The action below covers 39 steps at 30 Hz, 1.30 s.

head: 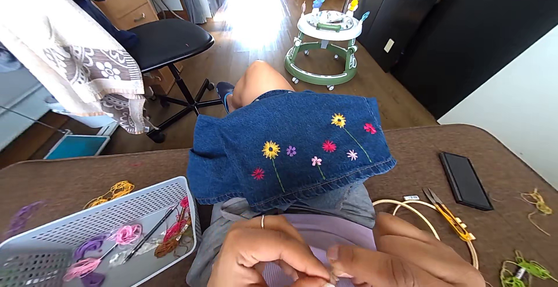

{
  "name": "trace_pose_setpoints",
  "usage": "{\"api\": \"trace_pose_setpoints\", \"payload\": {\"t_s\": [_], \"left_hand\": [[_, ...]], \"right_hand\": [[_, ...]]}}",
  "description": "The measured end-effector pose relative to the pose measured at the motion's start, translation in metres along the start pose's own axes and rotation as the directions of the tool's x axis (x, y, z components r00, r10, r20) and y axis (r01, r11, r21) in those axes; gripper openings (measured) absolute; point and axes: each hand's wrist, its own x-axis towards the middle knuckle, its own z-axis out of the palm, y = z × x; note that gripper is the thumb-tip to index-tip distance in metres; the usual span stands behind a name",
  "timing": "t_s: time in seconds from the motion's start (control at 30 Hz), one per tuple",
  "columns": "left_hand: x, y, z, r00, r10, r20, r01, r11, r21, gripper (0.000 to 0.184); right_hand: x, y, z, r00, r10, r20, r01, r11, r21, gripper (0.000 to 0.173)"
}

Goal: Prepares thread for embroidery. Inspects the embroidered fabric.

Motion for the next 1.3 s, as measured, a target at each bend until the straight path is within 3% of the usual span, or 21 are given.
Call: {"api": "trace_pose_setpoints", "payload": {"t_s": [0.13,0.17,0.23,0.3,0.4,0.5,0.6,1.3], "left_hand": [[0.001,-0.010,0.009,0.997,0.024,-0.071,-0.034,0.989,-0.147,0.008],[0.002,-0.012,0.012,0.991,0.069,-0.117,-0.079,0.993,-0.083,0.008],[0.004,-0.014,0.016,0.953,0.226,-0.202,-0.178,0.956,0.234,0.009],[0.004,-0.015,0.019,0.899,0.389,-0.202,-0.231,0.812,0.536,0.008],[0.003,-0.018,0.021,0.841,0.539,-0.057,-0.321,0.579,0.749,0.011],[-0.001,-0.017,0.019,0.808,0.580,0.102,-0.358,0.345,0.868,0.013],[-0.004,-0.014,0.016,0.801,0.575,0.168,-0.368,0.250,0.896,0.013],[-0.007,-0.007,0.010,0.809,0.569,0.148,-0.396,0.341,0.853,0.015]], "right_hand": [[0.001,-0.005,0.011,0.997,0.079,0.019,-0.080,0.994,0.074,0.011],[0.000,-0.005,0.013,0.998,0.069,0.008,-0.069,0.995,0.066,0.009],[0.000,-0.006,0.014,0.999,0.043,-0.026,-0.043,0.999,-0.001,0.007],[0.000,-0.007,0.010,0.999,0.031,-0.042,-0.033,0.999,-0.038,0.007],[0.001,-0.008,0.008,0.999,0.009,-0.046,-0.013,0.996,-0.084,0.008],[0.002,-0.008,0.008,0.999,-0.009,-0.050,0.003,0.993,-0.115,0.009],[0.000,-0.009,0.009,0.998,-0.031,-0.054,0.023,0.990,-0.142,0.010],[-0.001,-0.001,-0.003,0.996,-0.073,-0.055,0.063,0.985,-0.163,0.010]]}}
